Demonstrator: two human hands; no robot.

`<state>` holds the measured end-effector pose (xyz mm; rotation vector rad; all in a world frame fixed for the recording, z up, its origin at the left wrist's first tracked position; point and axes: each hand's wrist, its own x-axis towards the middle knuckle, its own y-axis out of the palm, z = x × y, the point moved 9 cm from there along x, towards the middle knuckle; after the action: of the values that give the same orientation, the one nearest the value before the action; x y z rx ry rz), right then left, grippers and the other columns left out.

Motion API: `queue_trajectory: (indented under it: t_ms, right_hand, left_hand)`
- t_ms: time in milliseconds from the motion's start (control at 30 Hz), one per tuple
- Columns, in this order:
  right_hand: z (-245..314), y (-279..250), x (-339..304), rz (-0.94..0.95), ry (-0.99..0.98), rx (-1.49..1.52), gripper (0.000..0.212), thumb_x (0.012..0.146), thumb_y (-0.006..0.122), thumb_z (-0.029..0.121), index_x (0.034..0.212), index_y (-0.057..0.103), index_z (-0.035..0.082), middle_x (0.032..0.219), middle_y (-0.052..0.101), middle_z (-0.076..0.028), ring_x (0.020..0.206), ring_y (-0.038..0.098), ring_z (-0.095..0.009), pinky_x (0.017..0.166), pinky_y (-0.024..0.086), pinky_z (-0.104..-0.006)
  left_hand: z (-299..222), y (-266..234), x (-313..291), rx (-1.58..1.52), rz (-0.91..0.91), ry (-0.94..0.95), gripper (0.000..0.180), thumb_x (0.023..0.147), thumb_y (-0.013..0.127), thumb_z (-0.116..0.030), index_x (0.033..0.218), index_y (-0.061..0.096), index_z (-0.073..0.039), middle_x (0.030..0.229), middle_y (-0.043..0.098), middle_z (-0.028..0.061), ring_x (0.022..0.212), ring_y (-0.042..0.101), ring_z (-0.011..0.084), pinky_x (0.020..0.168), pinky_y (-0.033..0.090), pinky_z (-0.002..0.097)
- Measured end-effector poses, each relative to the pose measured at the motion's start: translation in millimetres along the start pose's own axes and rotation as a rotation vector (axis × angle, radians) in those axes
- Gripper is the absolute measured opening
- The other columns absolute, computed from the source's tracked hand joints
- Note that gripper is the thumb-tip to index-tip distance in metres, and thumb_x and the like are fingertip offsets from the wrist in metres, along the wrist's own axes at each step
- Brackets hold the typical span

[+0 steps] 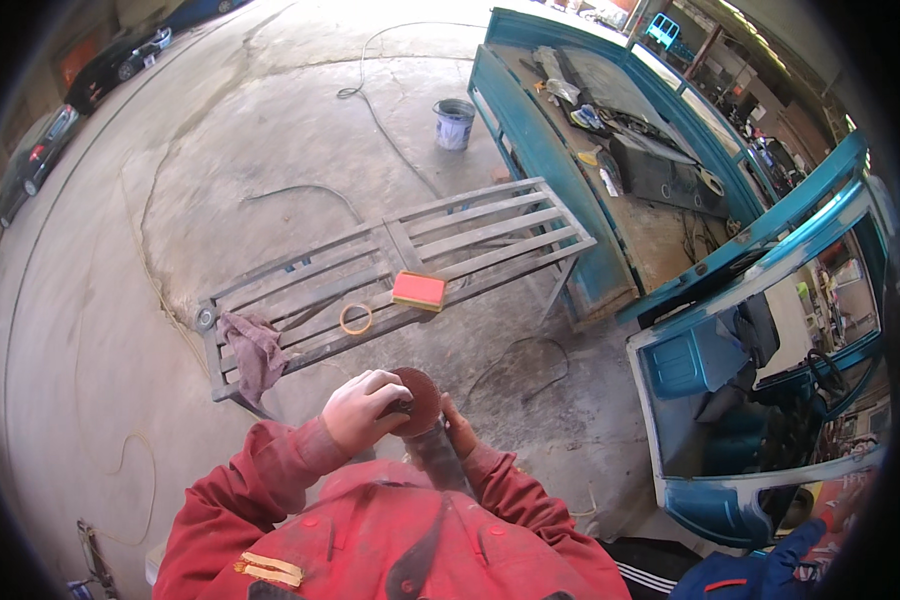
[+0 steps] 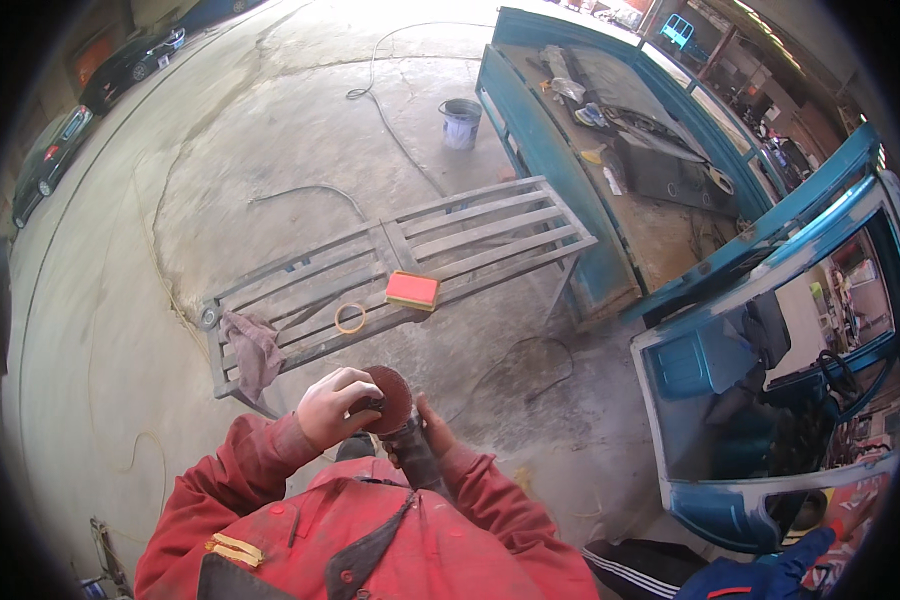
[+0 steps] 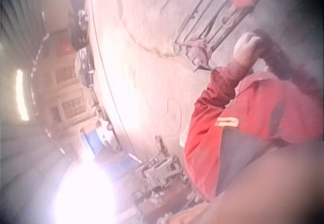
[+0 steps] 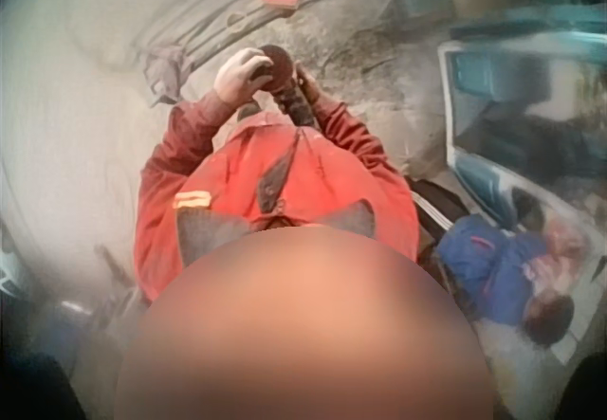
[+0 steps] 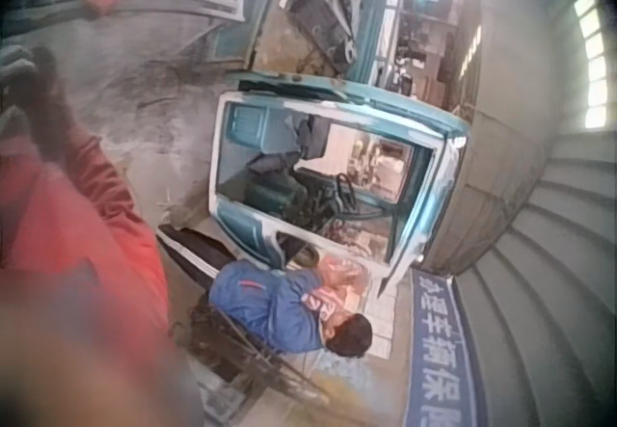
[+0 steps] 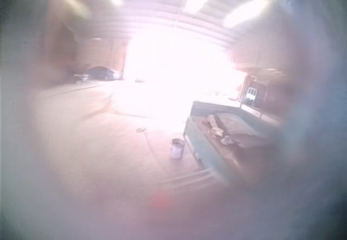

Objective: The person uses an angle grinder with a sanding disc to sand the white-painted door frame of a teal three-wheeled vehicle. They pause to touch the surface, then change the sanding disc and continue sanding the lower door edge.

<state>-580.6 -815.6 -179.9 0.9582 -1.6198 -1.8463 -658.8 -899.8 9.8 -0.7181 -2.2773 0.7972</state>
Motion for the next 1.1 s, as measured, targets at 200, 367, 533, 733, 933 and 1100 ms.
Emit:
queue_trajectory:
  t_ms: [200, 367, 533, 733, 933, 1100]
  right_hand:
    - [3, -13, -1, -0.135, -0.006, -0.076, 0.089, 0.089, 0.035, 0.08, 0.128, 0.056, 0.002, 0.1, 0.067, -0.019, 0.079, 0.067, -0.031, 0.068, 0.056, -0.0412]
    - [6, -29, -5, -0.235, -0.011, -0.131, 0.097, 0.084, 0.031, 0.086, 0.118, 0.062, 0.001, 0.092, 0.069, -0.017, 0.07, 0.068, -0.03, 0.063, 0.057, -0.0395]
    - [13, -27, -4, -0.025, -0.057, -0.009, 0.078, 0.096, 0.038, 0.069, 0.136, 0.051, 0.004, 0.117, 0.065, -0.018, 0.095, 0.067, -0.03, 0.083, 0.056, -0.0412]
    - [23, -23, -5, -0.185, -0.166, -0.214, 0.087, 0.09, 0.033, 0.078, 0.124, 0.058, 0.002, 0.103, 0.065, -0.016, 0.083, 0.066, -0.03, 0.073, 0.055, -0.0414]
    - [30, -15, -12, -0.381, -0.185, -0.416, 0.096, 0.085, 0.032, 0.085, 0.12, 0.06, 0.001, 0.089, 0.066, -0.015, 0.07, 0.066, -0.029, 0.062, 0.055, -0.0413]
    - [30, -15, -10, -0.312, -0.184, -0.383, 0.097, 0.086, 0.031, 0.084, 0.123, 0.057, -0.003, 0.092, 0.066, -0.018, 0.072, 0.066, -0.031, 0.061, 0.055, -0.0427]
  left_hand:
    - [-4, 0, 6, 0.04, -0.005, 0.027, 0.026, 0.077, 0.077, -0.019, 0.098, 0.065, -0.011, 0.101, 0.063, 0.0066, 0.092, 0.062, 0.0282, 0.079, 0.052, 0.038]
    - [-8, 6, 10, 0.035, 0.014, 0.088, 0.026, 0.076, 0.078, -0.013, 0.099, 0.066, -0.01, 0.105, 0.064, 0.0068, 0.096, 0.063, 0.028, 0.08, 0.053, 0.0378]
    - [-12, 13, 13, 0.048, 0.063, 0.138, 0.026, 0.076, 0.077, -0.012, 0.099, 0.066, -0.01, 0.108, 0.065, 0.0062, 0.099, 0.063, 0.0279, 0.081, 0.054, 0.0378]
    - [-13, 12, 17, 0.027, 0.04, 0.122, 0.027, 0.076, 0.078, -0.015, 0.099, 0.066, -0.011, 0.105, 0.066, 0.0056, 0.094, 0.065, 0.0275, 0.077, 0.054, 0.0375]
    - [-12, 13, 17, 0.149, -0.039, 0.092, 0.029, 0.076, 0.08, -0.023, 0.1, 0.066, -0.012, 0.097, 0.066, 0.0066, 0.085, 0.066, 0.0275, 0.068, 0.054, 0.0371]
    - [-13, 15, 15, 0.217, -0.056, 0.071, 0.03, 0.078, 0.079, -0.027, 0.102, 0.067, -0.013, 0.098, 0.064, 0.0066, 0.081, 0.067, 0.0263, 0.066, 0.055, 0.0363]
